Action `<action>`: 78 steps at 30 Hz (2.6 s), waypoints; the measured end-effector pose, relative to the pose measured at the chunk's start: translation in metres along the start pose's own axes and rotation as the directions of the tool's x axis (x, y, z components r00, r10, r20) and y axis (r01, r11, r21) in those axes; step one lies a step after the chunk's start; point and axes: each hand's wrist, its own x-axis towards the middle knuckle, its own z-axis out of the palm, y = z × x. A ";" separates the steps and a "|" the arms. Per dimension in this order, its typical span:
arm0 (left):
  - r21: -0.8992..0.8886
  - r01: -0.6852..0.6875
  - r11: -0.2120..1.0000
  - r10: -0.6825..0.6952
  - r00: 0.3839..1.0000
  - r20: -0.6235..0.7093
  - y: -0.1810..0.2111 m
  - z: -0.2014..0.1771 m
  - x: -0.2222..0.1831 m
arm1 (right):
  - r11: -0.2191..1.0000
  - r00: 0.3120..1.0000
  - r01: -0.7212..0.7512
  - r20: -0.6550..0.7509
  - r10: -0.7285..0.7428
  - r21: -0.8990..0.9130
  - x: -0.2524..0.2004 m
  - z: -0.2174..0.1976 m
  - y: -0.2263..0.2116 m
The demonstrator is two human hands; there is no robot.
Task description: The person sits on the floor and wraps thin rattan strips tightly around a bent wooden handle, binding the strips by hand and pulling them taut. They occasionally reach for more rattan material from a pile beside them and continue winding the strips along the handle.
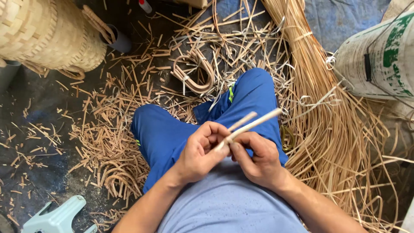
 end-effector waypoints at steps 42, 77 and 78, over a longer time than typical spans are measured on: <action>0.556 -0.571 0.604 0.576 0.795 0.191 0.014 0.024 -0.010 | 0.857 0.949 -0.245 -0.070 0.309 0.452 -0.012 -0.002 -0.007; 0.898 -0.346 0.273 0.161 0.937 0.312 0.133 0.009 -0.064 | 0.653 0.532 -0.698 0.824 0.196 0.295 0.036 0.021 -0.020; 0.897 -0.279 0.342 0.095 0.960 0.262 0.136 0.004 -0.062 | 0.581 0.503 -0.742 0.851 0.154 0.333 0.040 0.025 -0.013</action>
